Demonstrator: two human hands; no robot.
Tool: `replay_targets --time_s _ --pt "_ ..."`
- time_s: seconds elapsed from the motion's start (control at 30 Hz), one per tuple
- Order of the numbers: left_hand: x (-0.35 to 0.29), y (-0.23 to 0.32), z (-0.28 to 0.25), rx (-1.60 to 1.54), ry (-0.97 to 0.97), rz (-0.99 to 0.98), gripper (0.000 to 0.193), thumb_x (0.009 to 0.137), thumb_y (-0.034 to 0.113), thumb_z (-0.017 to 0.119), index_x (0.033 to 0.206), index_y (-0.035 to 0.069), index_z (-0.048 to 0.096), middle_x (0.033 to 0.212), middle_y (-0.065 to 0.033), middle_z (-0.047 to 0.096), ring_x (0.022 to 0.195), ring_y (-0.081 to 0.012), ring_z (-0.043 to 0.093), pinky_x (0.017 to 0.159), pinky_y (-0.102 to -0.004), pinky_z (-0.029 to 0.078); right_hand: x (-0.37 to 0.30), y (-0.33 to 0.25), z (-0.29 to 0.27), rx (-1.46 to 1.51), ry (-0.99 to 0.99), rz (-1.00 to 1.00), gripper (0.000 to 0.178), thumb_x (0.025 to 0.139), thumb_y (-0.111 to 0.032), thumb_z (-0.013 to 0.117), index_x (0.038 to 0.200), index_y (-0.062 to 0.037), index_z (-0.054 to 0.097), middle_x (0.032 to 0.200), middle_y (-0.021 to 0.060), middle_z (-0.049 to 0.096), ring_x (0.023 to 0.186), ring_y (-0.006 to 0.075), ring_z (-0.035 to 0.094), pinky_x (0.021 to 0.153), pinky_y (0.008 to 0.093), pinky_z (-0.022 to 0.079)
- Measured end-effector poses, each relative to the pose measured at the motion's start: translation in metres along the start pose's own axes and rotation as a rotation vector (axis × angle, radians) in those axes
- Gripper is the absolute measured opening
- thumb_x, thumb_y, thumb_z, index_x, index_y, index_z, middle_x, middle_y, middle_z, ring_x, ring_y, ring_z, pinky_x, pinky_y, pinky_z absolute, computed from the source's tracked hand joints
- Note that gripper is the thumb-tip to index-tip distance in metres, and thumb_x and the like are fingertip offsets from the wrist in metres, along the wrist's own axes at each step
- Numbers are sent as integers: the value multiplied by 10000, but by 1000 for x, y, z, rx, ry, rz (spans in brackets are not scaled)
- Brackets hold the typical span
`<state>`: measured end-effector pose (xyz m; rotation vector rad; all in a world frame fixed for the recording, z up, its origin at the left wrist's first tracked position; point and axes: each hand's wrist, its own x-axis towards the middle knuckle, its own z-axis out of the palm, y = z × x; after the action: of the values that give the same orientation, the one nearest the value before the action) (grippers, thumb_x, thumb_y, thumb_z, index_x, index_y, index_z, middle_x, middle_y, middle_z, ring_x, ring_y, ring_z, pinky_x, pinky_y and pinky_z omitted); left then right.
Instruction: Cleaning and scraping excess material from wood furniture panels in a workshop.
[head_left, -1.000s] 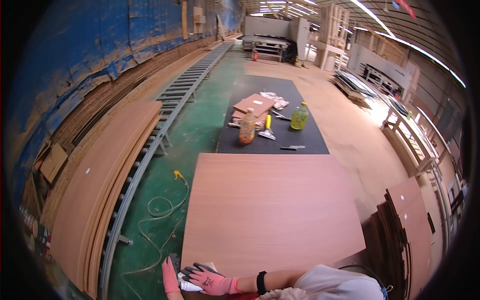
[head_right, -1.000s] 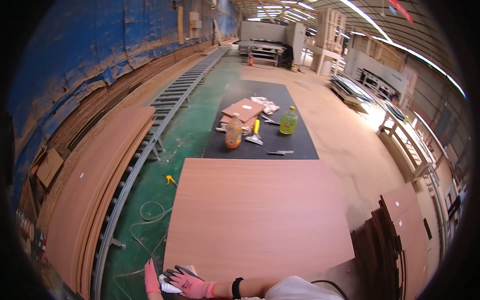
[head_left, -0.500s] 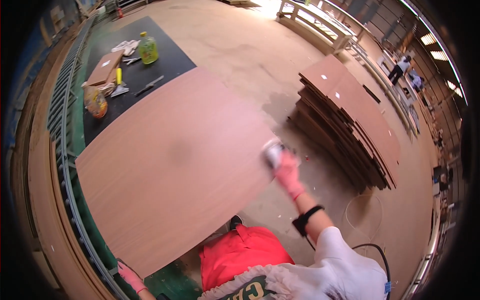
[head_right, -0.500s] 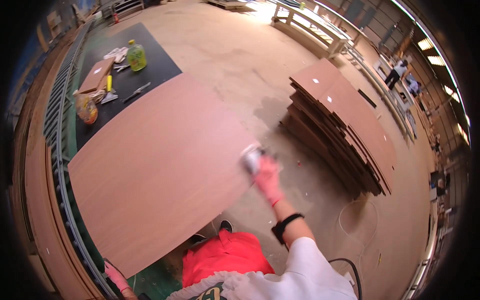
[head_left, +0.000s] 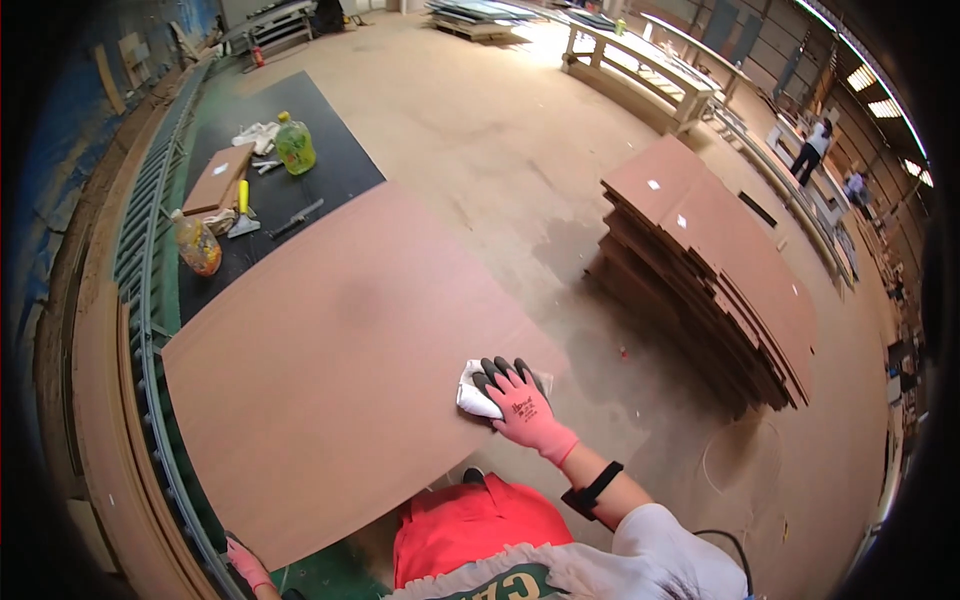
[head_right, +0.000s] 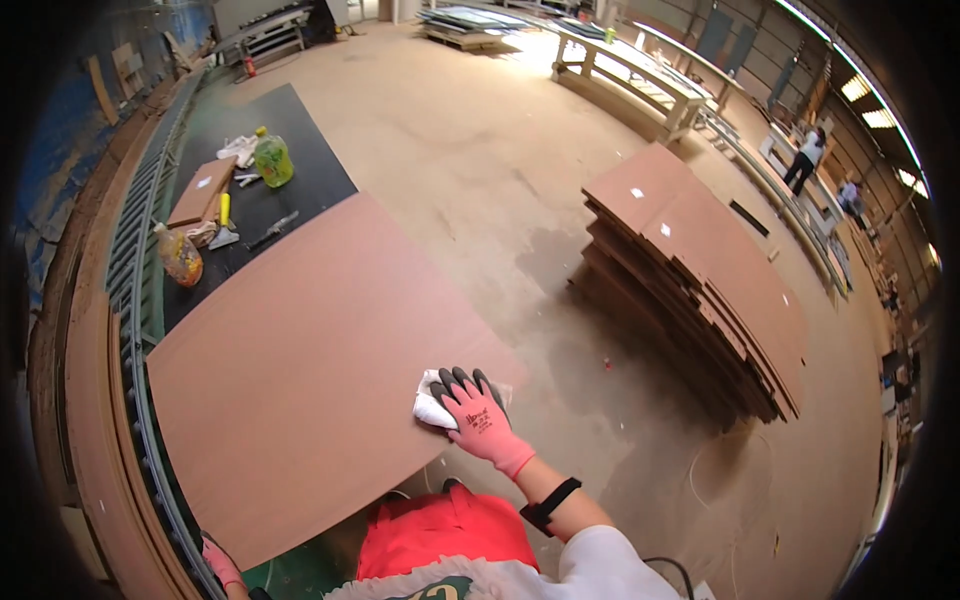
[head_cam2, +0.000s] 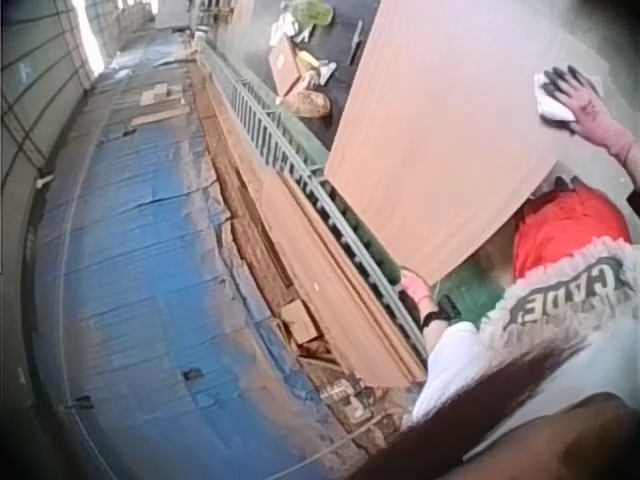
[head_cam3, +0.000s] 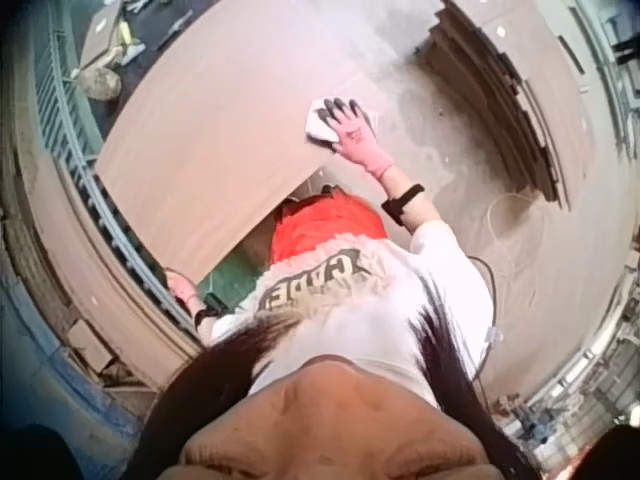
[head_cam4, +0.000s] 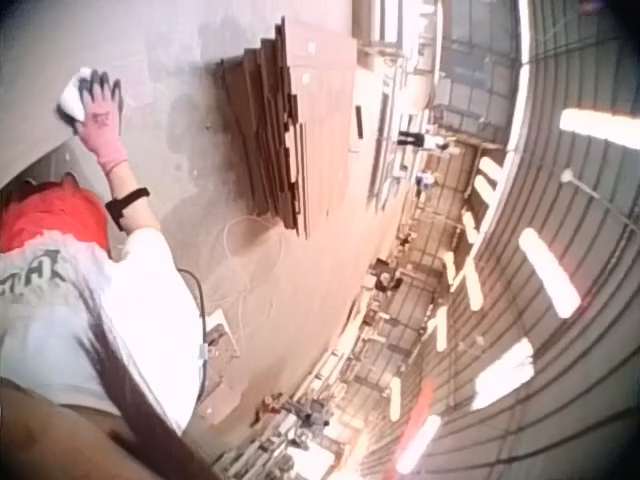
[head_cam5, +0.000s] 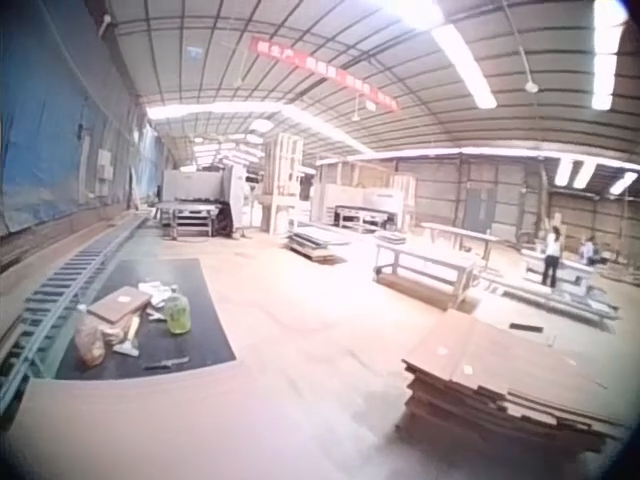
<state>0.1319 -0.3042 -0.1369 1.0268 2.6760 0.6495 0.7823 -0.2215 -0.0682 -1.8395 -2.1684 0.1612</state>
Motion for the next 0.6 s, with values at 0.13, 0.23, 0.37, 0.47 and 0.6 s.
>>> replay_targets --time_s 0.13,0.23,0.37,0.47,0.6 --pt "18 -20 18 -121 17 163 483 931 343 359 1164 -61 486 1158 -191 541 1031 -318 520 873 -325 415 33 32 1 -98 -38 220 565 695 -313 633 1173 -55 478 1223 154 444 1195 309 363 1023 482 221" --pt "56 -31 30 -244 381 376 519 913 390 383 1213 -25 465 1200 -149 518 1057 -269 516 906 -341 404 60 65 -2 -157 48 368 542 731 -302 611 1186 -52 456 1224 161 452 1185 313 370 1014 486 225" --pt "124 -14 42 -339 -308 -137 513 907 381 378 1207 -24 475 1172 -115 532 1036 -227 518 901 -312 400 93 75 -7 226 32 733 412 814 -333 500 1103 -41 510 1060 183 559 991 348 522 885 419 397" --pt "178 28 78 -435 -41 137 485 912 344 378 1169 -51 494 1150 -128 549 999 -237 540 870 -315 423 94 83 2 196 38 864 390 827 -382 446 955 -42 589 917 195 610 905 351 569 845 419 426" --pt "217 25 106 -187 268 227 414 928 266 355 1174 -41 484 1127 -149 559 996 -261 550 857 -316 436 95 93 19 178 -12 935 431 809 -406 454 952 -38 624 944 191 617 927 341 576 837 403 436"
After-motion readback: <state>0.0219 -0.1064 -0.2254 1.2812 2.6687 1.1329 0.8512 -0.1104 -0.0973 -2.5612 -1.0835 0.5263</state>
